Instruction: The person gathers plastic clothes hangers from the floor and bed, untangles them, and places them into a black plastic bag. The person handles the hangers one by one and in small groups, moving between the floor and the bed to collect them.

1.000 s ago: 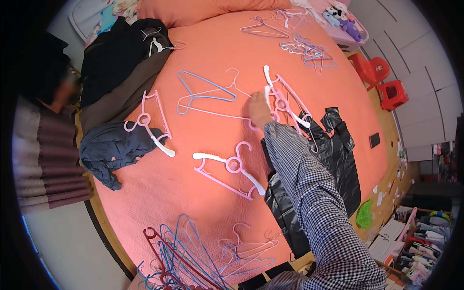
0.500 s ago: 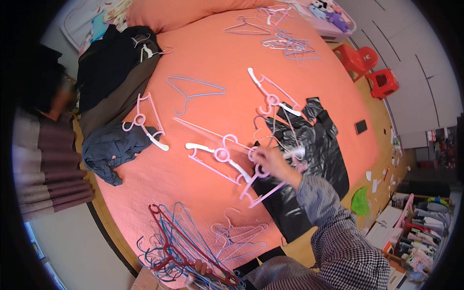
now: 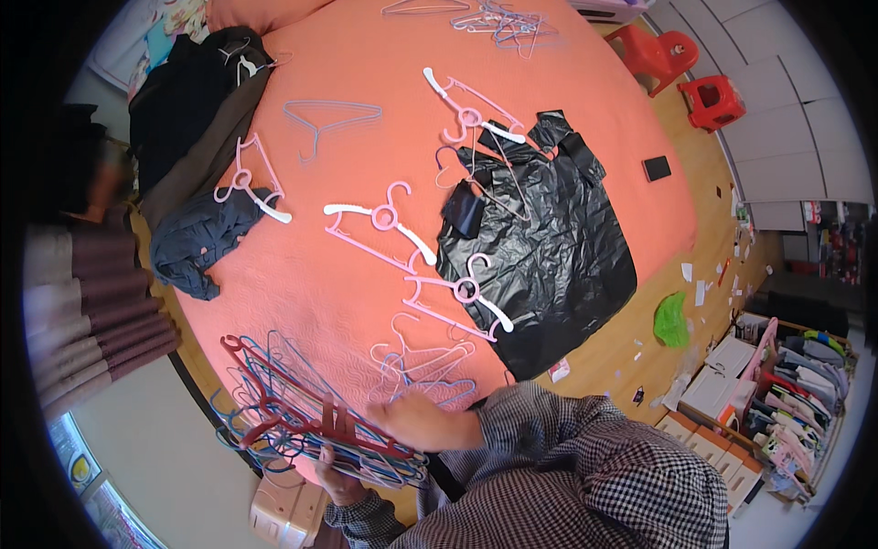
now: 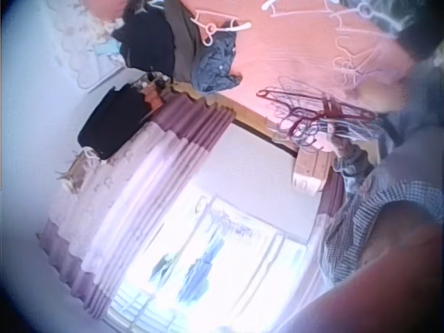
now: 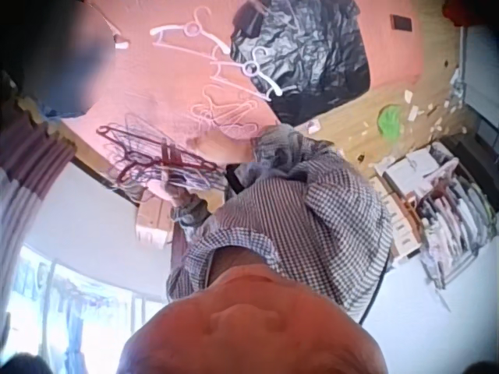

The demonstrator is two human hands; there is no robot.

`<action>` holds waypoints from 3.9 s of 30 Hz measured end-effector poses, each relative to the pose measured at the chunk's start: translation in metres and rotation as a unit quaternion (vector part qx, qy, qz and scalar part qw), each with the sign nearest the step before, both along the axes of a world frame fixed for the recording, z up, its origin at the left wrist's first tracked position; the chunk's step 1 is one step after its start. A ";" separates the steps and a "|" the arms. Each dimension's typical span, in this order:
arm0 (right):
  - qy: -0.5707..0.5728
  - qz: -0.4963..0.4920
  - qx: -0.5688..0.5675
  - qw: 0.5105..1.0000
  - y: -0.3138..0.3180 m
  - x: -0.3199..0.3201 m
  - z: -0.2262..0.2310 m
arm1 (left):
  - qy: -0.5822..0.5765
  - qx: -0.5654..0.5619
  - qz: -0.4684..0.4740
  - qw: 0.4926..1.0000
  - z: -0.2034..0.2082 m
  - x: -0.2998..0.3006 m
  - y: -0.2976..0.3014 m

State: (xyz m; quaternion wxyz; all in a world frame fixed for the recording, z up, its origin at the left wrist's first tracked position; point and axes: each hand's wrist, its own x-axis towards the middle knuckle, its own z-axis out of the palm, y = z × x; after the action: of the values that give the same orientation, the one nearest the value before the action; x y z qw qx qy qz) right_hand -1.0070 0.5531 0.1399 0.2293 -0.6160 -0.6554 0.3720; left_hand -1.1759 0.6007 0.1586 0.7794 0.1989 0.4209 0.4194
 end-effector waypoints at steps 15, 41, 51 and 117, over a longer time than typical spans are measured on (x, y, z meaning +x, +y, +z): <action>-0.060 -0.309 -0.145 0.938 -0.075 0.074 -0.135 | -0.272 -0.179 0.144 0.934 0.006 -0.080 -0.082; -0.084 -0.269 0.026 0.959 -0.041 0.022 -0.269 | -0.248 -0.164 0.211 0.931 0.004 -0.185 -0.149; 0.151 -0.198 -0.092 0.964 -0.060 -0.005 -0.202 | -0.222 -0.163 0.210 0.938 0.000 -0.194 -0.151; -0.199 -0.273 0.006 0.941 -0.069 -0.058 -0.191 | -0.274 -0.214 0.153 0.925 -0.005 -0.215 -0.127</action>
State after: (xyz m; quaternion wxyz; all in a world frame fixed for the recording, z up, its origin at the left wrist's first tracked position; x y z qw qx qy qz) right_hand -1.0651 0.4844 -0.0511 0.1912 -0.8310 -0.4969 0.1611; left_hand -1.3906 0.4739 0.1532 0.8146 -0.1623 0.2963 0.4715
